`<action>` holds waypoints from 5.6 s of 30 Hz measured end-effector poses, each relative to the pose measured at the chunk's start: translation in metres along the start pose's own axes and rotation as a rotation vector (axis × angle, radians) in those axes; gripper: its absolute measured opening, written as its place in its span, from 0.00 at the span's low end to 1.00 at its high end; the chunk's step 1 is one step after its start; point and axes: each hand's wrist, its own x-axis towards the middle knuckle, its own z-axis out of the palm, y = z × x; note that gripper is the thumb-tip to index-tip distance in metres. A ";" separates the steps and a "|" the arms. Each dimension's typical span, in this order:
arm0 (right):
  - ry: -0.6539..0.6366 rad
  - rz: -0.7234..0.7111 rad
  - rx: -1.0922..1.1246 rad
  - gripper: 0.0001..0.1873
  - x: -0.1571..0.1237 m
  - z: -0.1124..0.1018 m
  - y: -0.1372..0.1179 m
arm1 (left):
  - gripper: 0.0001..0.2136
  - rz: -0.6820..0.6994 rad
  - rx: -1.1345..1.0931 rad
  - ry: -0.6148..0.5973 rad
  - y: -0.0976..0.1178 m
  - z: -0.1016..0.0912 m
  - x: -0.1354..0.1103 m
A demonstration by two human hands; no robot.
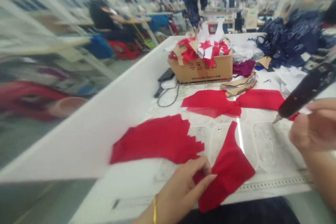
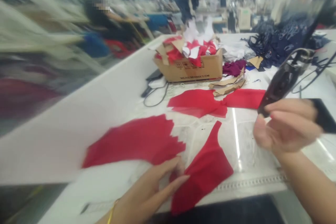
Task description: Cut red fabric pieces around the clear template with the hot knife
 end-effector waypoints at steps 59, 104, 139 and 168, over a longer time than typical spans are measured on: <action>-0.508 -0.248 -0.452 0.16 -0.035 0.038 -0.014 | 0.17 0.459 0.882 0.559 -0.074 -0.035 0.009; -0.459 -0.097 -0.144 0.17 -0.054 0.050 -0.013 | 0.19 0.441 0.949 0.403 -0.016 0.018 0.065; -0.267 -0.037 -0.260 0.14 -0.048 0.044 -0.016 | 0.09 0.230 0.131 0.267 0.005 0.007 0.102; -0.367 0.037 -0.348 0.15 -0.047 0.043 -0.023 | 0.15 -0.378 -0.724 0.189 0.032 0.005 0.117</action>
